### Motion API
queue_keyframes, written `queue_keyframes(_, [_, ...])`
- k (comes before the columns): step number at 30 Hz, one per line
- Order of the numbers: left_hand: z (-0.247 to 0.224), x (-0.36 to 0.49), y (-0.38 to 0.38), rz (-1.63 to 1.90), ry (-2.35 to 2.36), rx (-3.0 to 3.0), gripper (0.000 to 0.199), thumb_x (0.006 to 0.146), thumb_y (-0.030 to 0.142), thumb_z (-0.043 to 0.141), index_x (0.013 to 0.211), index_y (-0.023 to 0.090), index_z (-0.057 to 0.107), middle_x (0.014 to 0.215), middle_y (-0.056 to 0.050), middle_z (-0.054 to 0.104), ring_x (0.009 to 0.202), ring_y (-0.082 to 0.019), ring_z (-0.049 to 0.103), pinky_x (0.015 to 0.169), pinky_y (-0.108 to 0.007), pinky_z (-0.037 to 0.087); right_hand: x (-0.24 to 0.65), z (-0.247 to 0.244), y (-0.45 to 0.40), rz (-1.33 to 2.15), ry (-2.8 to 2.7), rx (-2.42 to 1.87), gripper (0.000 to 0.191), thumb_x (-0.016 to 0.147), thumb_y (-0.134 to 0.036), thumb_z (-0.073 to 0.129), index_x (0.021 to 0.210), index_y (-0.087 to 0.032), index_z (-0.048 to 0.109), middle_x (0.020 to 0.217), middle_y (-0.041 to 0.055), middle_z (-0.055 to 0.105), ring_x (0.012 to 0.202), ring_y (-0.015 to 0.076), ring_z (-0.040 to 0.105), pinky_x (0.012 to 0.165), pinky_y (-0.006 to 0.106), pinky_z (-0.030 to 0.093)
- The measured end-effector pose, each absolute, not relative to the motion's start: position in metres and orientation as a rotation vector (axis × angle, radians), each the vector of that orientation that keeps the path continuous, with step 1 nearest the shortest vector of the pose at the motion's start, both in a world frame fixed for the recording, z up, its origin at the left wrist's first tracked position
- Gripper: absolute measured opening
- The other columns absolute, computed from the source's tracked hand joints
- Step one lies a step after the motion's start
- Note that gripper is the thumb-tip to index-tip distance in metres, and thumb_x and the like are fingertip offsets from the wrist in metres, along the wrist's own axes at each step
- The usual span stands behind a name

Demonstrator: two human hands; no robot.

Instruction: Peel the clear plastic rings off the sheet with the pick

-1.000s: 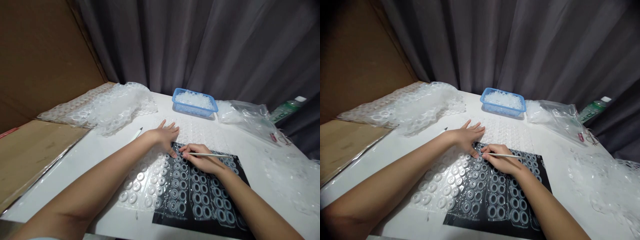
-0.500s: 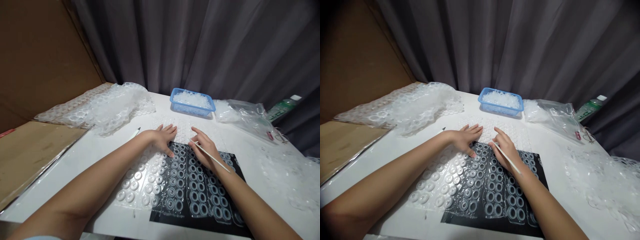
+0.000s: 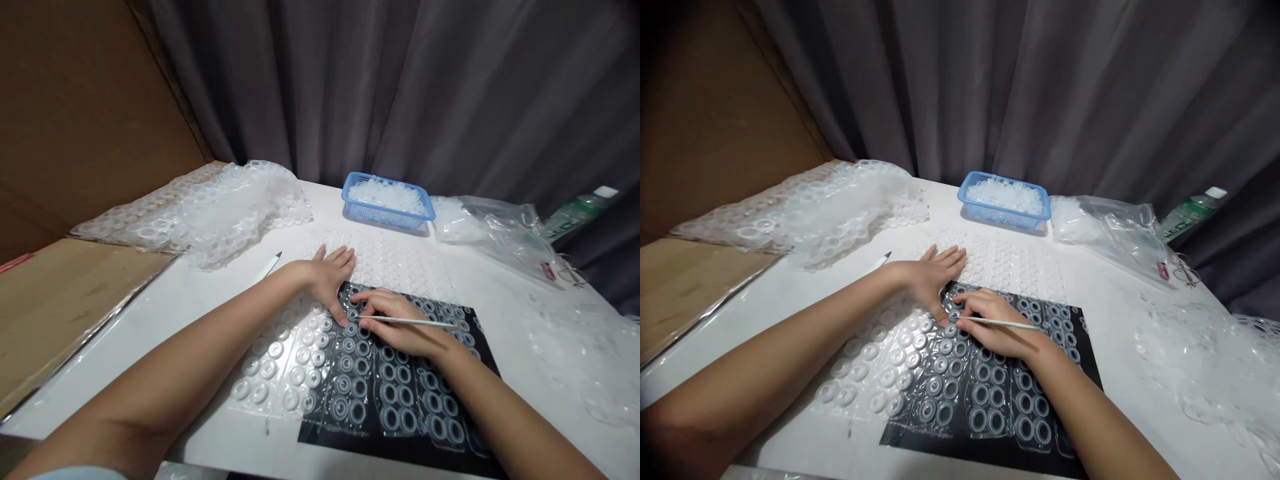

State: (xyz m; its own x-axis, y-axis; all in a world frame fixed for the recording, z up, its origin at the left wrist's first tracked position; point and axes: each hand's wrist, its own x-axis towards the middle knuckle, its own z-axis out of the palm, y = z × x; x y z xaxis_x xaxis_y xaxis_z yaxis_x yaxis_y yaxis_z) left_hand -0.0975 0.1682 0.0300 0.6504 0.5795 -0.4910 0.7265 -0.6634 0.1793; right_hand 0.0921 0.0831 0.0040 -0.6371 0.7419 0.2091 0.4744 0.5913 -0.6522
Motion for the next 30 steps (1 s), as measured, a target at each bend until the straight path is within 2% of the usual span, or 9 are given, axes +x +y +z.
queue_keyframes(6, [0.036,-0.092,0.165,-0.637,1.099,2.484,0.136,0.047,0.068,0.068,0.147,0.009,-0.002,0.149,-0.014,-0.014,0.137,-0.035,-0.015,0.106,-0.055,-0.013,0.093,-0.006,0.081,0.416,-2.461,-0.799,0.014,0.093,-0.021,0.043,0.088,-0.019,0.056,0.102,0.0088,0.066,0.099,0.0183,0.059,0.082,0.034,0.052])
queue_keyframes(10, [0.036,-0.092,0.167,-0.691,1.077,2.507,0.136,0.048,0.069,0.067,0.146,0.007,-0.005,0.148,-0.014,-0.016,0.138,-0.033,-0.016,0.107,-0.056,-0.010,0.106,0.007,0.086,0.228,-2.212,-1.027,0.014,0.093,-0.021,0.042,0.087,-0.019,0.054,0.119,0.0136,0.061,0.113,0.0223,0.056,0.089,0.039,0.050])
queue_keyframes(13, [0.039,-0.093,0.164,-0.659,1.076,2.555,0.133,0.050,0.068,0.066,0.146,0.007,-0.002,0.149,-0.015,-0.012,0.138,-0.033,-0.012,0.106,-0.055,-0.014,0.107,0.021,0.080,0.437,-2.242,-1.137,0.013,0.089,-0.029,0.052,0.080,-0.020,0.055,0.123,0.0127,0.059,0.121,0.0261,0.050,0.089,0.041,0.048])
queue_keyframes(16, [0.044,-0.091,0.157,-0.614,1.060,2.606,0.132,0.049,0.062,0.069,0.146,0.006,0.000,0.149,-0.017,-0.008,0.139,-0.034,-0.006,0.105,-0.054,-0.017,0.099,0.022,0.066,0.823,-2.268,-1.119,0.011,0.087,-0.026,0.056,0.077,-0.021,0.056,0.111,0.0054,0.066,0.107,0.0204,0.060,0.086,0.035,0.049])
queue_keyframes(19, [0.045,-0.087,0.150,-0.640,0.975,2.590,0.135,0.046,0.057,0.073,0.146,0.007,-0.002,0.150,-0.016,-0.008,0.140,-0.033,-0.003,0.107,-0.053,-0.015,0.091,0.013,0.056,1.024,-2.186,-1.114,0.010,0.086,-0.025,0.058,0.076,-0.021,0.058,0.102,0.0027,0.068,0.097,0.0170,0.064,0.082,0.032,0.049])
queue_keyframes(24, [0.040,-0.086,0.149,-0.662,0.941,2.541,0.137,0.047,0.056,0.074,0.146,0.010,-0.008,0.149,-0.013,-0.014,0.139,-0.034,-0.005,0.105,-0.057,-0.015,0.090,0.007,0.056,1.142,-2.121,-1.139,0.010,0.085,-0.025,0.059,0.076,-0.021,0.059,0.103,0.0027,0.069,0.098,0.0169,0.064,0.082,0.031,0.049])
queue_keyframes(30, [0.037,-0.086,0.151,-0.678,0.938,2.532,0.137,0.048,0.057,0.074,0.145,0.013,-0.012,0.149,-0.014,-0.016,0.140,-0.033,-0.006,0.105,-0.057,-0.015,0.090,0.008,0.056,1.128,-2.139,-1.161,0.009,0.084,-0.025,0.060,0.076,-0.021,0.061,0.104,0.0022,0.068,0.098,0.0177,0.064,0.082,0.033,0.048])
